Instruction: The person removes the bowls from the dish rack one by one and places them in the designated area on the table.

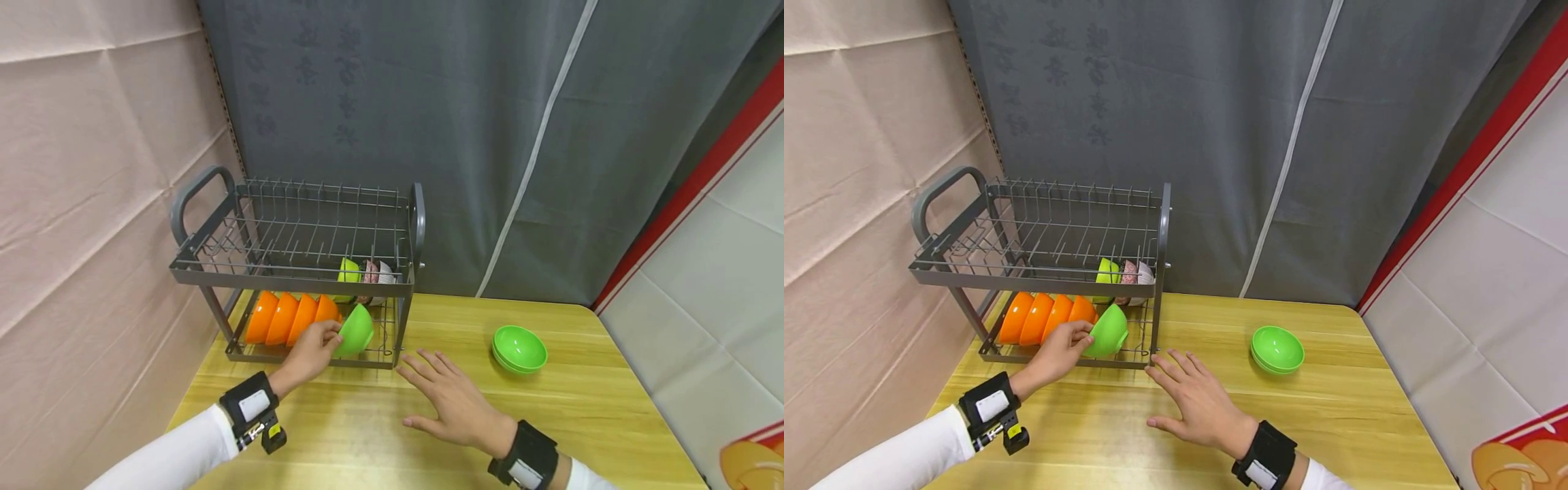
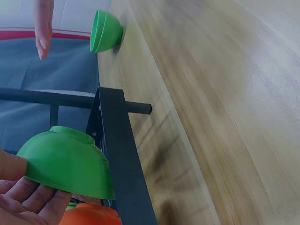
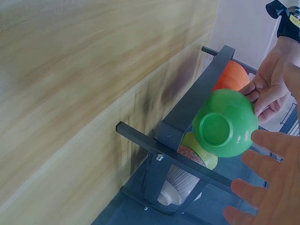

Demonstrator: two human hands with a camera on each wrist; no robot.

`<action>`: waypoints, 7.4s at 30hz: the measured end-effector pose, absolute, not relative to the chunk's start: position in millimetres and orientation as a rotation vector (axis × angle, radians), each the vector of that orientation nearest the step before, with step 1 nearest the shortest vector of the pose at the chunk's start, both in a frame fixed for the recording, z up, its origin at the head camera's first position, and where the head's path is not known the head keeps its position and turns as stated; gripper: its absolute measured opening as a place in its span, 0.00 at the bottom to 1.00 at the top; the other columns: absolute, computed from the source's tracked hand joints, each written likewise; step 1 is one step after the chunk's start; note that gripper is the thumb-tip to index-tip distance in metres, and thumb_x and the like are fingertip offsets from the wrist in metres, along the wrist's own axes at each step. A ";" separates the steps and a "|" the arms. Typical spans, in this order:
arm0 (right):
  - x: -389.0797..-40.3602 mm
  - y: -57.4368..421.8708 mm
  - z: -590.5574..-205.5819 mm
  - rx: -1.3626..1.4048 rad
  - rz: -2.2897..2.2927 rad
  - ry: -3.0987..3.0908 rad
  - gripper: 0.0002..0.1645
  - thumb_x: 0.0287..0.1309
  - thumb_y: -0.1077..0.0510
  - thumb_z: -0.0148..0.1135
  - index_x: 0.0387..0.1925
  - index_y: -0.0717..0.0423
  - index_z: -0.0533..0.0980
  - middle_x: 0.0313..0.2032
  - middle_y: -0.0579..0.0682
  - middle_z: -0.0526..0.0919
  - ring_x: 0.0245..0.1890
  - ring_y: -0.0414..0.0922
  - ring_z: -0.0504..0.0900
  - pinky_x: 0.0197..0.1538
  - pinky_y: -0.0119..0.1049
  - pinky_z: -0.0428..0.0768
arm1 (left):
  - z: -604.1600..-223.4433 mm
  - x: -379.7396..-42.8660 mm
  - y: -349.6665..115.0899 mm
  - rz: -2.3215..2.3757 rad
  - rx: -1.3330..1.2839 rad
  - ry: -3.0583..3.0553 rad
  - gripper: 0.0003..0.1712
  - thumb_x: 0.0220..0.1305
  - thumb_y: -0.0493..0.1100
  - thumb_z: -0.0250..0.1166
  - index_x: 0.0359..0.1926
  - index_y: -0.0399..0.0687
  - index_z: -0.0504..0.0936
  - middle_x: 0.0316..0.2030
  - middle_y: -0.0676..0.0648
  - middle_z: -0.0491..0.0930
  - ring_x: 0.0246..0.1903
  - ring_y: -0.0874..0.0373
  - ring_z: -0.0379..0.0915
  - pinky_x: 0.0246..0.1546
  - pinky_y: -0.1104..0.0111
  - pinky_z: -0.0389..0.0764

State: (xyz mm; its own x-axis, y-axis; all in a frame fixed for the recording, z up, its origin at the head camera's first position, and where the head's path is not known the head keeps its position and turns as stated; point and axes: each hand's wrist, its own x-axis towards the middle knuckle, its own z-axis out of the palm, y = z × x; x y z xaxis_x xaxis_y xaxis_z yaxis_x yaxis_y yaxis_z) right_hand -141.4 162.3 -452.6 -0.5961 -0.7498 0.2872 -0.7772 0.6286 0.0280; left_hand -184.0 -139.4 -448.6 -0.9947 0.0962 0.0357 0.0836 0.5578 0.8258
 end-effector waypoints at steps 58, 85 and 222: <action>-154.8 144.0 -419.5 1.356 0.215 -2.552 0.48 0.63 0.29 0.58 0.76 0.48 0.62 0.77 0.53 0.64 0.76 0.55 0.65 0.76 0.50 0.67 | -441.2 -132.1 -136.3 0.354 1.709 3.278 0.20 0.45 0.32 0.77 0.41 0.53 0.88 0.37 0.57 0.89 0.37 0.66 0.82 0.45 0.74 0.85; -156.0 121.5 -420.4 1.480 0.107 -2.534 0.41 0.65 0.34 0.60 0.73 0.47 0.67 0.74 0.50 0.69 0.75 0.53 0.66 0.77 0.47 0.67 | -440.1 -132.7 -136.4 0.244 1.872 3.250 0.18 0.48 0.35 0.76 0.42 0.53 0.89 0.39 0.57 0.90 0.41 0.67 0.83 0.49 0.74 0.85; -142.0 199.4 -454.5 1.288 0.115 -2.332 0.21 0.48 0.63 0.71 0.18 0.42 0.66 0.16 0.33 0.67 0.20 0.30 0.66 0.40 0.31 0.81 | -440.4 -148.4 -106.8 0.036 1.549 2.959 0.41 0.73 0.73 0.39 0.79 0.62 0.56 0.81 0.47 0.47 0.80 0.46 0.48 0.78 0.50 0.57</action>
